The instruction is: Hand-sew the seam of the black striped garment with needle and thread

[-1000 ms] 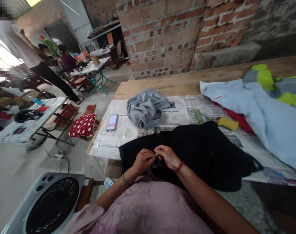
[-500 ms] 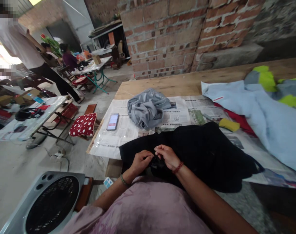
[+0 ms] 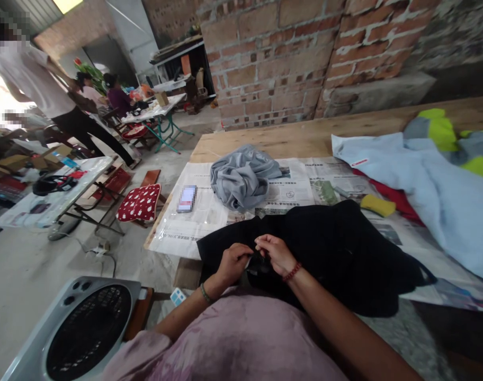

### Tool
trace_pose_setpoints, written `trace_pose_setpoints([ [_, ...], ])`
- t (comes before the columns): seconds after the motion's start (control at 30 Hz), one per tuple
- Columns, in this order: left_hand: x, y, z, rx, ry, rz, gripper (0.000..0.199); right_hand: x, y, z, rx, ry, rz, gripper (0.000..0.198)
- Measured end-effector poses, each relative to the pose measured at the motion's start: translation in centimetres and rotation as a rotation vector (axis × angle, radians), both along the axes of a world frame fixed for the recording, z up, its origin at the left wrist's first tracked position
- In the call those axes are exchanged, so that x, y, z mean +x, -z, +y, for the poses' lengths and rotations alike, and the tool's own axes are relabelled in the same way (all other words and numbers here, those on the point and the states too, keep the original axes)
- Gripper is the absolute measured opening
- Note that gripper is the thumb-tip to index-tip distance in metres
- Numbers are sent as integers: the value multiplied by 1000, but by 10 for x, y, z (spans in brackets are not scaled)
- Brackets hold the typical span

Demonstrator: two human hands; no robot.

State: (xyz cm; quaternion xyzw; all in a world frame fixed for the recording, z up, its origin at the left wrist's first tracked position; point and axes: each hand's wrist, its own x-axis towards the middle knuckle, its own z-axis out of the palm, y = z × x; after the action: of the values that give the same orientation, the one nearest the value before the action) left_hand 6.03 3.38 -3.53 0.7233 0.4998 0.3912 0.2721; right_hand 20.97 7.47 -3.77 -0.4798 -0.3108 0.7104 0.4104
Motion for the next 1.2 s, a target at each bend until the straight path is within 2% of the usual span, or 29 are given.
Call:
trace_pose_setpoints([
  [0.1,-1,-7,-5,51,-26,104,18,1,-1,-2,-12,-10,28,27],
  [0.2,-2,-9,-13,146,-59,292,22,3,-2,-3,-22,1,48,26],
  [0.27,-3,-6,-18,214,-96,438,29,3,-2,-4,-35,19,59,25],
  [0.37,-4,2,-24,273,-126,614,52,1,-3,-5,-67,50,81,23],
  [0.47,-6,11,-26,327,-148,667,63,0,-3,-6,-109,61,105,19],
  [0.57,-10,16,-22,406,-173,613,48,0,-2,-7,-142,59,114,18],
  [0.67,-15,17,-16,368,-74,475,43,1,-1,-8,-124,44,98,19],
  [0.73,-19,15,-11,232,-4,302,48,1,0,-9,-90,24,67,21],
  [0.83,-22,11,-3,-61,33,-8,53,0,-1,-11,-29,-17,11,24],
  [0.93,-24,3,1,-213,36,-165,41,-1,-1,-13,6,-55,-5,24],
  [1.07,-21,-10,2,-129,112,-184,17,-2,0,-14,7,-57,11,25],
  [1.2,-17,-13,2,-99,177,-164,21,0,1,-13,-13,-47,18,23],
])
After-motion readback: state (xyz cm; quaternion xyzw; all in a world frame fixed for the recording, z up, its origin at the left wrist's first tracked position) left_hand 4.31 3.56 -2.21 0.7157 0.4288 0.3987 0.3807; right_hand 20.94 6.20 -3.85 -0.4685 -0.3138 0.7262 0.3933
